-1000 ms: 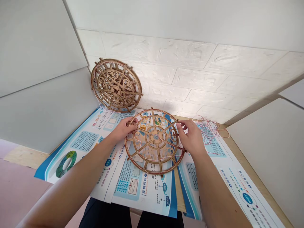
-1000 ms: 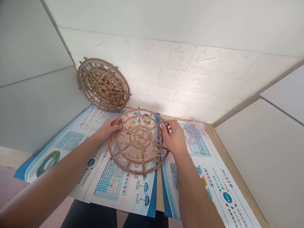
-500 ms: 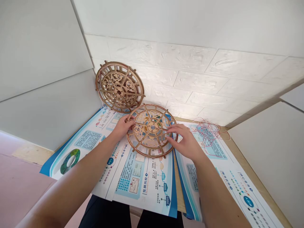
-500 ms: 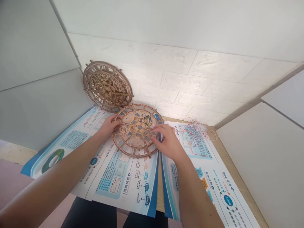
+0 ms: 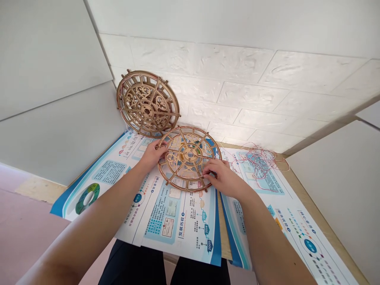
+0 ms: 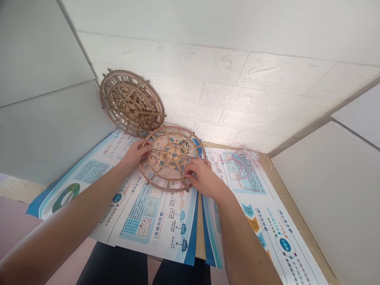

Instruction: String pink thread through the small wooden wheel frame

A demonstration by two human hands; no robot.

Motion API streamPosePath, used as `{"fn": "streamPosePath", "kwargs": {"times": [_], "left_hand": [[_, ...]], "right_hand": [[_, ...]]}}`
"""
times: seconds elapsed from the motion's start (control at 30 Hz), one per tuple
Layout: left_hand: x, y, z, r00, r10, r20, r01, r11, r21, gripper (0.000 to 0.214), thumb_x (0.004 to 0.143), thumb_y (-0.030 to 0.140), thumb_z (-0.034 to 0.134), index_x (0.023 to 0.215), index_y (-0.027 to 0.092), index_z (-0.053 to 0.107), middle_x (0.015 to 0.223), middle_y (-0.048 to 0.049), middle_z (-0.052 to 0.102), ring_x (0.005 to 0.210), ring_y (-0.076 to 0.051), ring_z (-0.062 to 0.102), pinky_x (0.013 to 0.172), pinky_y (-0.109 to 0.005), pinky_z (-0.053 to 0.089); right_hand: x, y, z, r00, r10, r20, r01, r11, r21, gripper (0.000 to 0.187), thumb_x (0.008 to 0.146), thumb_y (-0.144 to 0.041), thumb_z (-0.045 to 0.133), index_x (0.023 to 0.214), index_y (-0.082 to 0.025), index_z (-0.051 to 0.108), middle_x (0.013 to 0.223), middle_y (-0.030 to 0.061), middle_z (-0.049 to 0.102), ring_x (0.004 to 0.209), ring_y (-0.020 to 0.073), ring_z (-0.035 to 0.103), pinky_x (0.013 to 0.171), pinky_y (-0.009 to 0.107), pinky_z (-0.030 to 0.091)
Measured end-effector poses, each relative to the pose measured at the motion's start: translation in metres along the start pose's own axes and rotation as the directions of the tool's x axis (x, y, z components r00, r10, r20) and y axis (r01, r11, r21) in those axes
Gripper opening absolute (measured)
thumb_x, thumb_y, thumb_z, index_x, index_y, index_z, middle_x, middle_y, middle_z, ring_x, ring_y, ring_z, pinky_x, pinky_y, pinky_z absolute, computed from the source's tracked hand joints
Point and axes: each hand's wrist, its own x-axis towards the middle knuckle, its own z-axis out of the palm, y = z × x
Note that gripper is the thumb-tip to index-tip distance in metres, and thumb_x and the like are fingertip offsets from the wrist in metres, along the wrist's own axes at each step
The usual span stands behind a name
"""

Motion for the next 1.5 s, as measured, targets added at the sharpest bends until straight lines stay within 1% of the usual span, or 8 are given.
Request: {"fn": "streamPosePath", "kwargs": {"times": [0.17, 0.33, 0.53, 0.77, 0.93, 1.2, 1.37, 1.5], "left_hand": [[0.000, -0.001, -0.001, 1.000, -0.010, -0.004, 0.010, 1.000, 0.007, 0.030, 0.060, 0.025, 0.069, 0.086, 0.019, 0.056, 0.059, 0.0067, 0.051, 0.053, -0.010, 0.049, 0.053, -0.023, 0.037], [0.001, -0.003, -0.002, 1.000, -0.013, 0.000, 0.013, 1.000, -0.010, 0.033, 0.059, 0.025, 0.070, 0.088, 0.019, 0.054, 0.061, 0.0058, 0.054, 0.055, -0.011, 0.051, 0.054, -0.023, 0.039], [0.002, -0.004, -0.002, 1.000, -0.002, 0.010, 0.002, 1.000, 0.005, 0.032, 0.061, 0.025, 0.069, 0.088, 0.019, 0.054, 0.061, 0.0062, 0.052, 0.054, -0.011, 0.050, 0.053, -0.023, 0.037], [0.001, -0.003, -0.003, 1.000, 0.028, 0.014, -0.028, 0.999, 0.032, 0.031, 0.061, 0.026, 0.069, 0.088, 0.019, 0.055, 0.060, 0.0071, 0.050, 0.053, -0.010, 0.048, 0.050, -0.023, 0.034], [0.001, -0.004, -0.003, 0.999, 0.053, 0.009, -0.053, 0.998, 0.030, 0.030, 0.061, 0.026, 0.068, 0.087, 0.019, 0.056, 0.061, 0.0067, 0.050, 0.055, -0.011, 0.051, 0.050, -0.023, 0.035], [0.002, -0.006, -0.004, 0.999, 0.051, 0.004, -0.051, 0.999, 0.014, 0.031, 0.062, 0.026, 0.070, 0.088, 0.019, 0.055, 0.064, 0.0061, 0.051, 0.058, -0.012, 0.055, 0.052, -0.024, 0.038], [0.002, -0.005, -0.004, 0.999, 0.044, 0.007, -0.044, 0.999, 0.020, 0.030, 0.062, 0.026, 0.069, 0.087, 0.019, 0.055, 0.061, 0.0074, 0.049, 0.053, -0.010, 0.050, 0.049, -0.023, 0.034], [0.002, -0.005, -0.004, 0.999, 0.046, 0.014, -0.047, 0.999, 0.028, 0.029, 0.063, 0.026, 0.069, 0.088, 0.019, 0.055, 0.062, 0.0068, 0.050, 0.054, -0.010, 0.051, 0.050, -0.023, 0.035]], "right_hand": [[0.000, -0.001, -0.001, 0.999, 0.006, -0.040, -0.005, 0.999, 0.044, 0.017, 0.085, -0.007, 0.048, 0.085, -0.020, 0.058, 0.093, 0.0012, 0.064, 0.094, 0.0205, 0.056, 0.098, 0.043, 0.033], [-0.002, -0.006, -0.006, 0.999, 0.038, -0.027, -0.034, 0.987, 0.155, 0.007, 0.087, -0.015, 0.050, 0.085, -0.021, 0.053, 0.091, -0.0002, 0.064, 0.087, 0.0189, 0.055, 0.090, 0.037, 0.038], [-0.003, -0.006, -0.003, 0.995, 0.047, 0.086, -0.055, 0.993, 0.101, 0.006, 0.087, -0.015, 0.049, 0.087, -0.020, 0.053, 0.086, -0.0011, 0.062, 0.073, 0.0155, 0.052, 0.088, 0.037, 0.036], [0.000, -0.011, 0.000, 0.993, 0.110, 0.050, -0.114, 0.990, 0.080, 0.012, 0.082, -0.017, 0.053, 0.077, -0.019, 0.043, 0.078, -0.0028, 0.058, 0.069, 0.0143, 0.048, 0.079, 0.034, 0.034], [0.001, -0.011, 0.000, 0.990, 0.138, 0.034, -0.141, 0.984, 0.112, 0.009, 0.080, -0.017, 0.053, 0.077, -0.020, 0.044, 0.077, -0.0031, 0.058, 0.069, 0.0147, 0.048, 0.072, 0.031, 0.032], [0.003, -0.009, 0.005, 0.986, 0.169, 0.006, -0.169, 0.981, 0.097, 0.007, 0.078, -0.016, 0.053, 0.079, -0.020, 0.048, 0.076, -0.0031, 0.056, 0.070, 0.0157, 0.048, 0.075, 0.032, 0.034], [0.004, -0.011, 0.006, 0.983, 0.184, -0.004, -0.184, 0.983, -0.004, 0.011, 0.077, -0.012, 0.054, 0.077, -0.020, 0.046, 0.076, -0.0019, 0.057, 0.077, 0.0185, 0.047, 0.084, 0.036, 0.033], [0.004, -0.014, 0.004, 0.985, 0.170, 0.026, -0.170, 0.985, 0.010, 0.012, 0.076, -0.009, 0.054, 0.078, -0.019, 0.047, 0.079, -0.0026, 0.058, 0.076, 0.0163, 0.049, 0.092, 0.038, 0.031]]}}
